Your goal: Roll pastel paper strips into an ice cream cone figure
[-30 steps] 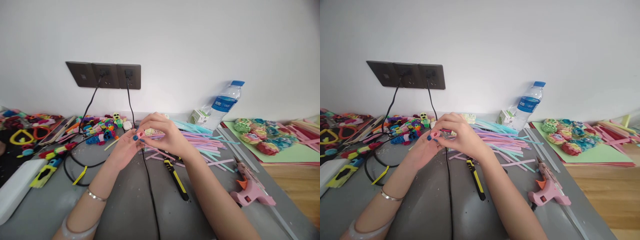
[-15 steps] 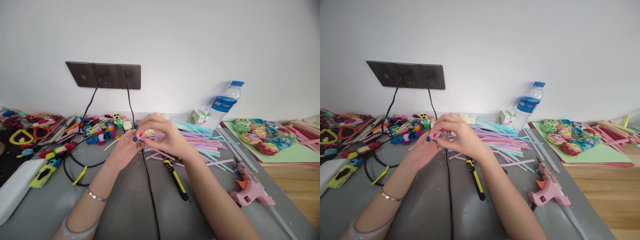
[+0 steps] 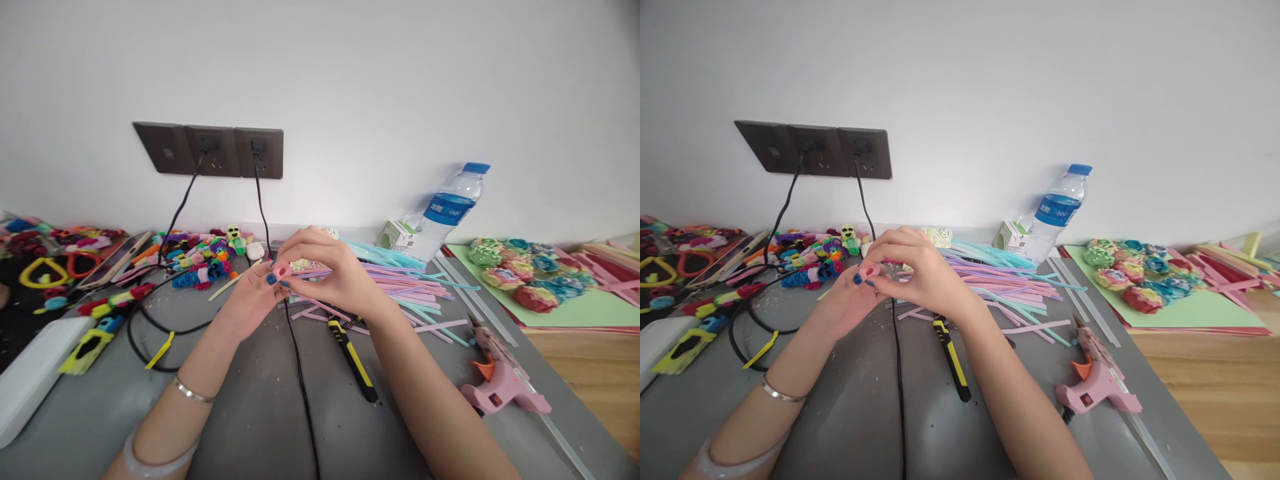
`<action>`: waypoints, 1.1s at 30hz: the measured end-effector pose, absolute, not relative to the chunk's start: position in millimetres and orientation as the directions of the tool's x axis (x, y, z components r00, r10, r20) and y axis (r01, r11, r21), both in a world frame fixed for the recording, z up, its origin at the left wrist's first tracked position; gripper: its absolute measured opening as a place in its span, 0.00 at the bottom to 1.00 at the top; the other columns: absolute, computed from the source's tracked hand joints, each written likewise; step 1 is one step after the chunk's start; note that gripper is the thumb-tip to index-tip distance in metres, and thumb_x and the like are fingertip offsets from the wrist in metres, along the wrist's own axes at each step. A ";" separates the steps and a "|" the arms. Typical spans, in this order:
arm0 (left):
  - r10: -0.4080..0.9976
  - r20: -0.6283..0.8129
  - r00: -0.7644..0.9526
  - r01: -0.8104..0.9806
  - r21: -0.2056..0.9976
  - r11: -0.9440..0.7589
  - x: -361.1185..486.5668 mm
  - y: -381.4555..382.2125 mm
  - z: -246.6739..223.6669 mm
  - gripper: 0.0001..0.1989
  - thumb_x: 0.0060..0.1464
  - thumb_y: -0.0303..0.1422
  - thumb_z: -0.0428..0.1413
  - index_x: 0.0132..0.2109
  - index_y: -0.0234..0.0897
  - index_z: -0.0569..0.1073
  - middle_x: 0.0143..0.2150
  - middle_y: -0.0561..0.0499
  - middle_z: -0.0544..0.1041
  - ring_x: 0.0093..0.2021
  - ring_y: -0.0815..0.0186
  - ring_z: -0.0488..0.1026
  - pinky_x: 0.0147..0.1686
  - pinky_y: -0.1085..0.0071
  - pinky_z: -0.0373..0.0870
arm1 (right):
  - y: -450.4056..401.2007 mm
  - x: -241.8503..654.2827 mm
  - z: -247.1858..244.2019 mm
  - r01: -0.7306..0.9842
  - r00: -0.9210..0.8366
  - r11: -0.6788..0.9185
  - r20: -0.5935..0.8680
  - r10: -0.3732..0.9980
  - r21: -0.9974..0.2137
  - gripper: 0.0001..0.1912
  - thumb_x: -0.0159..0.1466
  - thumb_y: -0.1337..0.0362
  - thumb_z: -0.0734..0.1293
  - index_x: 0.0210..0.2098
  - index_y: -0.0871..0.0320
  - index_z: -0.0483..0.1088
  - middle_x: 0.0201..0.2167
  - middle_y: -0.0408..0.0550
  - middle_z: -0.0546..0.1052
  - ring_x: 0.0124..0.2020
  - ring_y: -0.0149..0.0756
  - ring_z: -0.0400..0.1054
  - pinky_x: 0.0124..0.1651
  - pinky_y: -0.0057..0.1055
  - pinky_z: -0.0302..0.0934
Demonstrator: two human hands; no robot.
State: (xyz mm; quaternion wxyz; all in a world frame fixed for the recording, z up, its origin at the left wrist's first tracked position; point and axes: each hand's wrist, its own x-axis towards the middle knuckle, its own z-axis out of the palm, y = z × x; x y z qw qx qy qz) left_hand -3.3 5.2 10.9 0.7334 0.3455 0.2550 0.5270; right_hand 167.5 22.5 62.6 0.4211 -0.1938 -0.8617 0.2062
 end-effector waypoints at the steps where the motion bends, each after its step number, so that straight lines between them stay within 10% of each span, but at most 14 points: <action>1: 0.949 -0.010 0.316 -0.596 0.776 0.207 -3.4 5.1 11.0 0.16 0.35 0.39 0.73 0.27 0.35 0.76 0.30 0.54 0.74 0.33 0.71 0.71 0.35 0.74 0.70 | 22.4 167.4 62.6 0.159 -0.570 0.841 0.648 0.506 -0.517 0.04 0.65 0.68 0.66 0.38 0.55 0.73 0.40 0.48 0.77 0.45 0.39 0.69 0.51 0.40 0.60; 33: 0.937 0.004 0.350 -0.603 0.767 0.222 -0.6 3.0 11.5 0.16 0.40 0.41 0.70 0.26 0.35 0.75 0.26 0.55 0.71 0.28 0.72 0.67 0.29 0.75 0.66 | 21.7 167.5 63.0 0.138 -0.568 0.834 0.648 0.508 -0.533 0.03 0.65 0.67 0.67 0.37 0.56 0.74 0.39 0.48 0.77 0.43 0.37 0.69 0.50 0.38 0.61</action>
